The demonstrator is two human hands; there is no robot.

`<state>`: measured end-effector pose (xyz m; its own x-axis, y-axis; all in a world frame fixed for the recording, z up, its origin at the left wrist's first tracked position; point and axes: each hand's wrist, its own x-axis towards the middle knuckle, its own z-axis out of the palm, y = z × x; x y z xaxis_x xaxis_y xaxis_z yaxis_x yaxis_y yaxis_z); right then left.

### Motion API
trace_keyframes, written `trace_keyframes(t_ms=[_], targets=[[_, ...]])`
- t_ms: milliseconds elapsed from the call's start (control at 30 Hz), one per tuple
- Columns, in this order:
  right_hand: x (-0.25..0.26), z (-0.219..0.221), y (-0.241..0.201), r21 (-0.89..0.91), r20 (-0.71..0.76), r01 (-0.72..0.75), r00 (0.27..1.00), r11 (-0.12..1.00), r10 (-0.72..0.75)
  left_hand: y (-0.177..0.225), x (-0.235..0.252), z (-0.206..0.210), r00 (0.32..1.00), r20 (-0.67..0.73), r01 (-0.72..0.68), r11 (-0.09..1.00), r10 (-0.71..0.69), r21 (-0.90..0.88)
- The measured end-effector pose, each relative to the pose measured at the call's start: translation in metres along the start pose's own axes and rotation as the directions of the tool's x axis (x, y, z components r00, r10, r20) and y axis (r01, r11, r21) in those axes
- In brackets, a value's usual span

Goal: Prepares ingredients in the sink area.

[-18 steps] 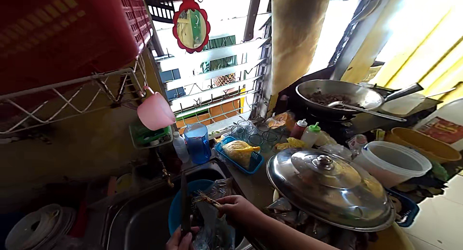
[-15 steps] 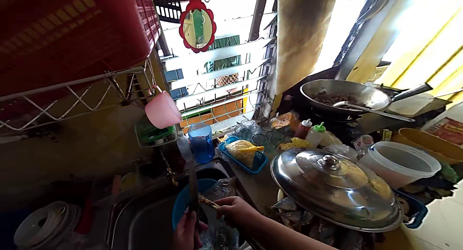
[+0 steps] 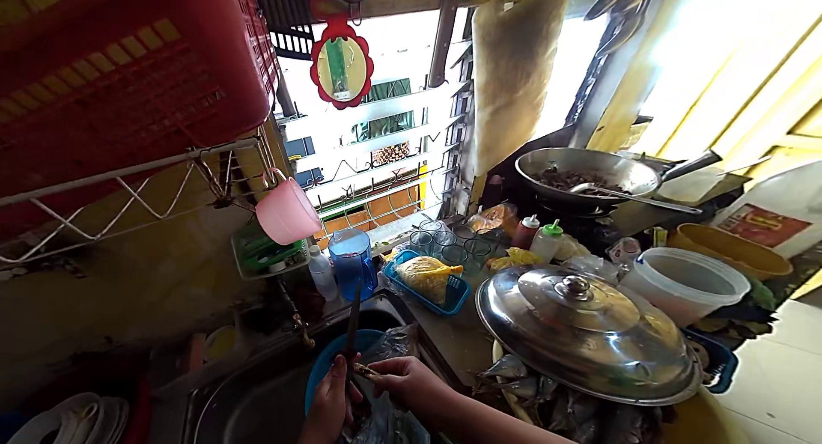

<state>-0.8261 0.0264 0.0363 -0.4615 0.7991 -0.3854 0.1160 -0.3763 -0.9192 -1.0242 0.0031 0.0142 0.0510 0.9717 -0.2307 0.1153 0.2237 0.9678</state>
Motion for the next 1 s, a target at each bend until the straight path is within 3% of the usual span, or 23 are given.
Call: trace_keyframes(t_ms=[233,433,567,767,900,1000], targets=[[0.006,0.009,-0.001,0.036,-0.02,0.036,0.999,0.999,-0.035,0.003,0.002,-0.002,0.999,-0.054,-0.009,1.0,0.01,0.023],[0.005,0.02,-0.001,0.051,-0.045,0.044,0.998,0.998,-0.042,-0.006,0.006,0.013,0.953,-0.246,-0.131,0.973,0.176,0.189],[0.004,0.021,0.004,0.037,-0.028,0.038,0.999,0.999,-0.037,-0.009,0.01,0.011,0.969,-0.213,-0.106,0.991,0.122,0.086],[0.003,0.017,0.014,0.012,0.003,0.002,1.0,1.0,-0.002,-0.012,0.015,0.009,0.986,-0.155,0.056,0.998,-0.053,0.013],[-0.001,0.017,0.023,-0.027,-0.006,-0.06,0.998,0.998,0.06,-0.032,0.039,0.006,0.958,-0.228,0.229,0.941,-0.173,0.248],[-0.011,0.012,0.019,-0.046,-0.015,-0.06,0.998,0.997,0.059,-0.054,0.051,-0.006,0.908,-0.257,0.401,0.864,-0.331,0.305]])
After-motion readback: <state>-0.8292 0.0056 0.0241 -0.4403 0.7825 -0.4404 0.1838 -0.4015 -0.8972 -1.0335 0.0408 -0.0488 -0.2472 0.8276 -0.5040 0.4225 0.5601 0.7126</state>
